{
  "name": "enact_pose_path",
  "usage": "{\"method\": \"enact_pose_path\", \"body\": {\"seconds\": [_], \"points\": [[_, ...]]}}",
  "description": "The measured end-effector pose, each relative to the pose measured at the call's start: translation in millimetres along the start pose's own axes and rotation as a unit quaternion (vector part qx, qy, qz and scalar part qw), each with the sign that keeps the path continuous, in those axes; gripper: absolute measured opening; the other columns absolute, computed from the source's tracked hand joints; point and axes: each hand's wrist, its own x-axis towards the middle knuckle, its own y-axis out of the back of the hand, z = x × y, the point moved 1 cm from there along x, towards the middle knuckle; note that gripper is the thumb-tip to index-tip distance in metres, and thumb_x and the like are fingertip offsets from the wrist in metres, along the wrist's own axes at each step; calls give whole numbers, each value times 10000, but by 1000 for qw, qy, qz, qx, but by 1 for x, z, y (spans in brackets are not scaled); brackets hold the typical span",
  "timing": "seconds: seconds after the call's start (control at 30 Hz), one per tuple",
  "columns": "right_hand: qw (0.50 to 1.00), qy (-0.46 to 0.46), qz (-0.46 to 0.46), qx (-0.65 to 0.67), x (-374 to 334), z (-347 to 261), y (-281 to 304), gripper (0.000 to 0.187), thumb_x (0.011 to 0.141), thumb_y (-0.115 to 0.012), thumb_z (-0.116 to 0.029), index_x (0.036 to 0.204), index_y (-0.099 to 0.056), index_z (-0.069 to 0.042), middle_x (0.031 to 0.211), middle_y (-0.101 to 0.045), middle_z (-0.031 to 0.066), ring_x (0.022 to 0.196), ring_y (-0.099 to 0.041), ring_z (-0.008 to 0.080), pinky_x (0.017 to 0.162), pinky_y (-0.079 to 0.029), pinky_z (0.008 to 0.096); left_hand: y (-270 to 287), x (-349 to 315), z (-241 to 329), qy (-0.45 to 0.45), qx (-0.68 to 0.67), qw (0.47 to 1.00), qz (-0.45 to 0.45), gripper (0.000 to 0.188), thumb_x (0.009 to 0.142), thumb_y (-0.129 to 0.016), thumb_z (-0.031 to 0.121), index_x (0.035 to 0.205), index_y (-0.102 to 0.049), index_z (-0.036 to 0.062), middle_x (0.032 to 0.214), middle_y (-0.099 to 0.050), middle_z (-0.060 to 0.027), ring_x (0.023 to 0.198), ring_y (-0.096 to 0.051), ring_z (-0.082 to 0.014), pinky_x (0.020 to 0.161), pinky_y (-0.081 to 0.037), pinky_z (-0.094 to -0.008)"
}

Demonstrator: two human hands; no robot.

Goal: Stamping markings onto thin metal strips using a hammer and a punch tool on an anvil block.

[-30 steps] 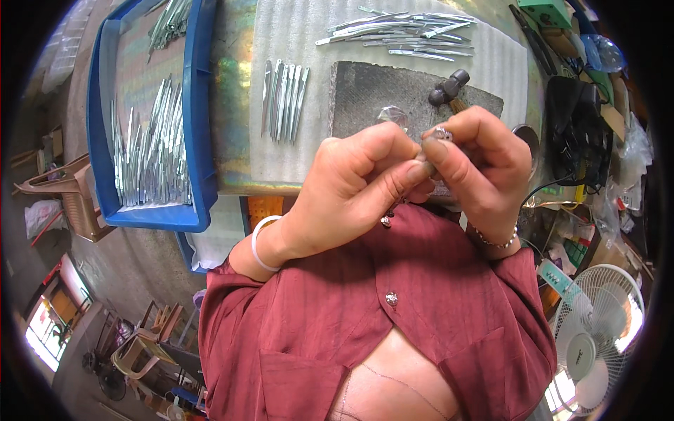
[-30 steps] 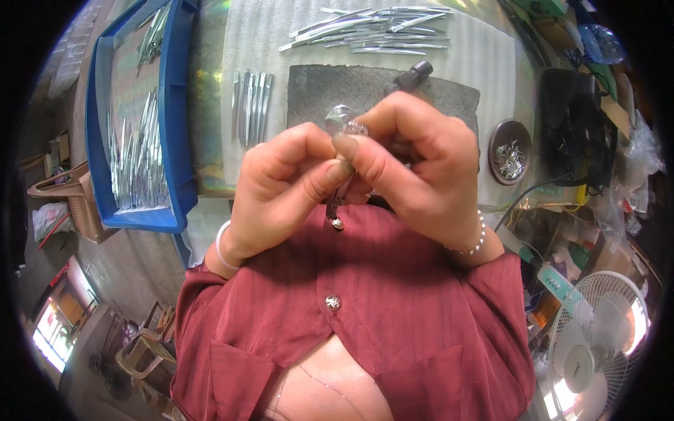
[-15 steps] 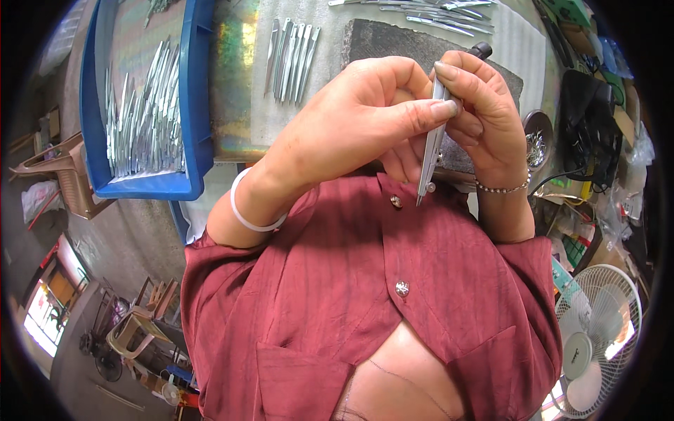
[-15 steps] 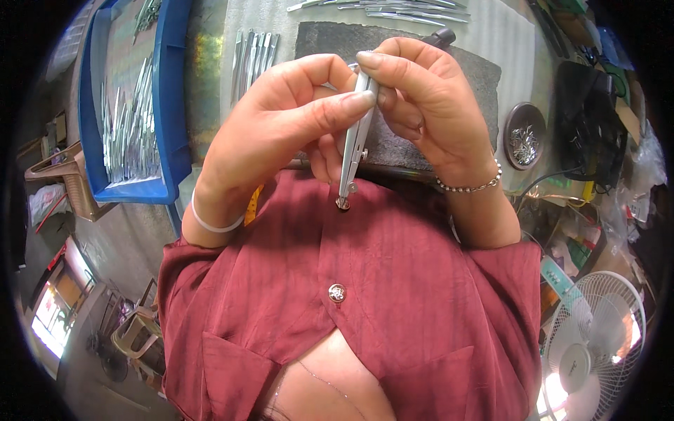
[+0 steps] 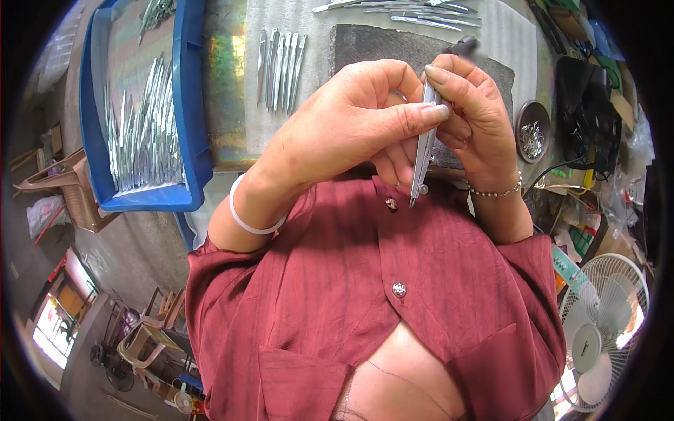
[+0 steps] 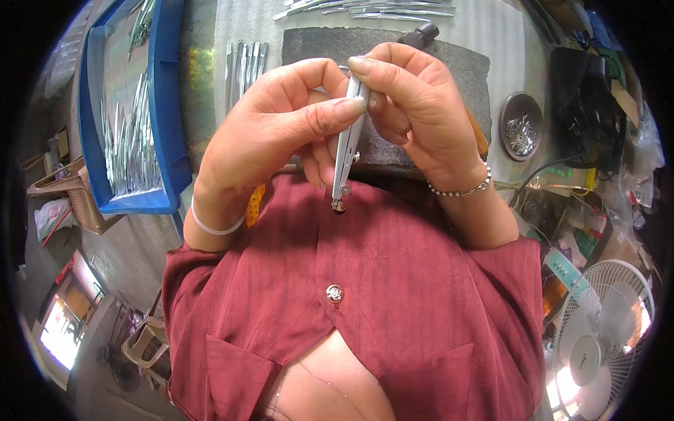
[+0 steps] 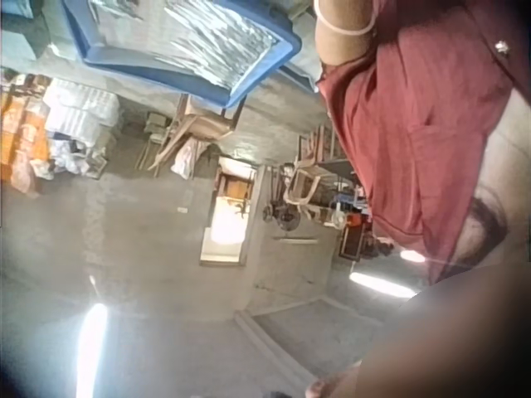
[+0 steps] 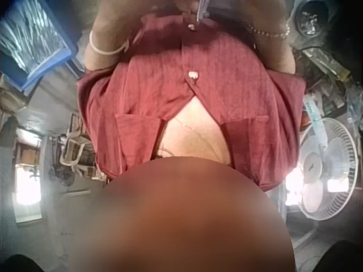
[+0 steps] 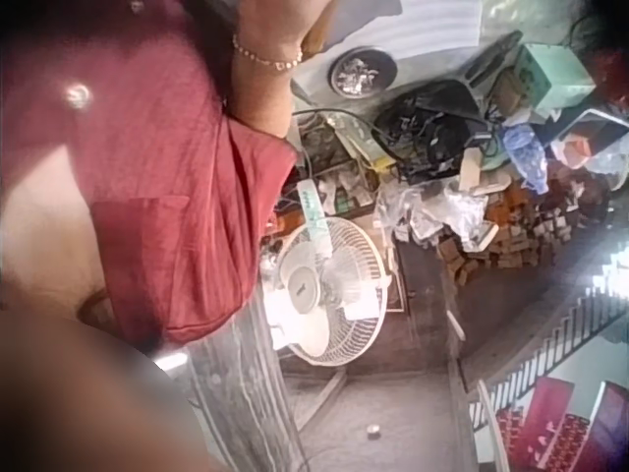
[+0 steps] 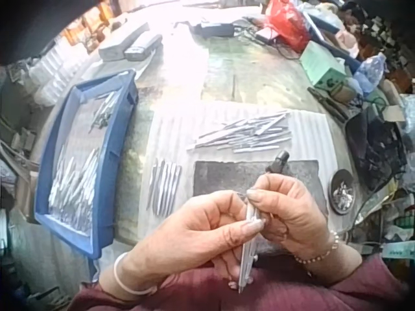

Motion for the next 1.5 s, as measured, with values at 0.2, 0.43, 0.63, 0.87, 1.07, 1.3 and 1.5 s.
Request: {"method": "enact_pose_path", "body": {"seconds": [0.2,0.43,0.63,0.87,1.07,1.3,1.5], "points": [[999,26,26,21,-8,-1,-3,123,894,-594,-159,832,-585,-52,598,-517,-32,384,-338,0,330,-241,165,-3,5,3,11,-19,1000,-16,189,902,-615,193,896,-508,38,629,-592,-25,464,-604,-101,374,-464,-177],[988,120,91,-13,-31,1,-5,149,903,-587,-172,815,-573,-53,605,-521,-29,410,-353,-4,348,-250,157,-10,17,13,40,62,993,-94,190,899,-621,178,836,-508,38,593,-582,-21,464,-595,-86,386,-456,-179],[979,167,117,-1,-38,0,3,158,915,-576,-174,811,-559,-56,596,-514,-22,408,-347,2,352,-262,162,-19,27,20,46,101,985,-130,192,906,-611,173,824,-506,35,574,-576,-31,464,-598,-95,385,-452,-181],[978,167,100,68,-40,-5,10,159,923,-564,-171,808,-545,-63,606,-491,-20,393,-327,4,347,-267,164,-28,36,25,27,92,985,-141,238,961,-516,227,834,-520,25,578,-580,-39,464,-606,-110,400,-479,-188],[976,175,85,94,-39,-5,9,156,926,-562,-171,812,-547,-65,607,-490,-15,389,-325,8,344,-269,166,-30,35,28,15,97,986,-136,238,963,-512,223,825,-528,29,565,-573,-35,453,-596,-104,385,-457,-180],[977,161,88,106,-34,-6,2,153,922,-565,-174,812,-553,-68,604,-494,-18,391,-330,9,341,-268,170,-26,32,25,-11,69,990,-121,237,960,-519,211,808,-527,30,548,-565,-28,412,-563,-91,364,-425,-172],[983,143,69,95,-31,-3,-3,159,920,-568,-184,814,-558,-67,608,-493,-21,400,-342,14,345,-270,169,-20,24,18,-19,31,995,-91,226,955,-530,197,804,-525,29,545,-560,-20,386,-540,-81,349,-399,-164]]}}
